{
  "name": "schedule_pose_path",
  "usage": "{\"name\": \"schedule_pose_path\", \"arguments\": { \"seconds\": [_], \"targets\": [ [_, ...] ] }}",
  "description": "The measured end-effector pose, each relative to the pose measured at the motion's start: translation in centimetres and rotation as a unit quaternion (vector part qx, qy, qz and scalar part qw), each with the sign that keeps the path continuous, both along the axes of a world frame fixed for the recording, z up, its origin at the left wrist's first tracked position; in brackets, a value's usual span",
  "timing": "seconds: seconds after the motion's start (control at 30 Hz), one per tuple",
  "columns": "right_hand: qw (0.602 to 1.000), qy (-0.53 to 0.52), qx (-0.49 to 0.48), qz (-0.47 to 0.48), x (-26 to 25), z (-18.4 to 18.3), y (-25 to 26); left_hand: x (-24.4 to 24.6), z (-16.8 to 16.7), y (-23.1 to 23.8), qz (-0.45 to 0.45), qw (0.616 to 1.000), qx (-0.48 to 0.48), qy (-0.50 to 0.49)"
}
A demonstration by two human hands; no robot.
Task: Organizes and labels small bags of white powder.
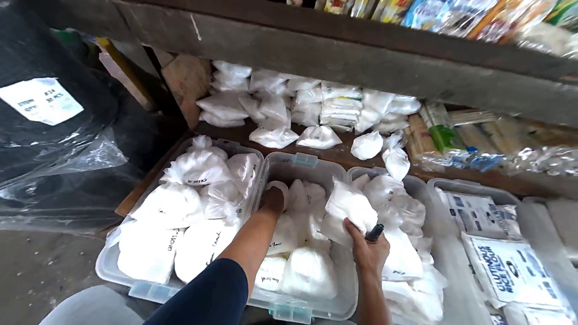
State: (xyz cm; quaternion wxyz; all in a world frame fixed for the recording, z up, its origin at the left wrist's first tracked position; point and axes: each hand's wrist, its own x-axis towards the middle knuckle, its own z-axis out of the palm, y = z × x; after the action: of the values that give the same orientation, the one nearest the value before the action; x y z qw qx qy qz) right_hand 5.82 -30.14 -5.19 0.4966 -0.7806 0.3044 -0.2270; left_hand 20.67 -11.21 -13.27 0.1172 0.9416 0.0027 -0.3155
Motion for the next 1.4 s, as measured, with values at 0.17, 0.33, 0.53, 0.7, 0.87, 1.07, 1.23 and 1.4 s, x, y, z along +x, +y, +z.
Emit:
{"name": "schedule_pose_path", "arguments": {
  "seconds": [0.17, 0.33, 0.53, 0.7, 0.87, 1.07, 1.23, 1.4],
  "targets": [
    [1.000, -0.005, 0.021, -0.009, 0.3, -0.1, -0.3, 2.1, 0.0, 0.7, 0.019, 0.998, -0.044, 0.041],
    [0.999, -0.013, 0.044, -0.019, 0.5, 0.0, -0.3, 1.2, 0.4, -1.0, -0.004, 0.988, -0.152, 0.015],
    [0.999, -0.002, 0.039, -0.026, 0.6, 0.2, 0.0, -1.8, 1.4, -3.7, -0.079, 0.992, -0.096, 0.016],
    [1.000, 0.006, 0.001, -0.015, 0.6, 0.1, 0.2, -1.7, 1.1, -2.7, -0.084, 0.984, -0.153, 0.024],
    [1.000, 0.003, 0.010, -0.029, 0.7, 0.2, 0.5, -0.6, 2.1, -2.1, -0.074, 0.984, -0.160, -0.005],
    [0.993, -0.021, 0.102, -0.061, 1.0, 0.3, -0.2, 3.2, 8.4, 1.6, 0.049, 0.958, -0.275, -0.063],
    [0.994, -0.017, 0.096, -0.054, 1.0, 0.0, -0.5, 2.2, 11.3, 4.6, 0.159, 0.752, -0.640, 0.011],
    [0.998, 0.007, 0.050, -0.041, 0.8, 0.4, -0.1, 2.5, 13.0, 6.5, 0.340, 0.503, -0.776, 0.167]
  ]
}}
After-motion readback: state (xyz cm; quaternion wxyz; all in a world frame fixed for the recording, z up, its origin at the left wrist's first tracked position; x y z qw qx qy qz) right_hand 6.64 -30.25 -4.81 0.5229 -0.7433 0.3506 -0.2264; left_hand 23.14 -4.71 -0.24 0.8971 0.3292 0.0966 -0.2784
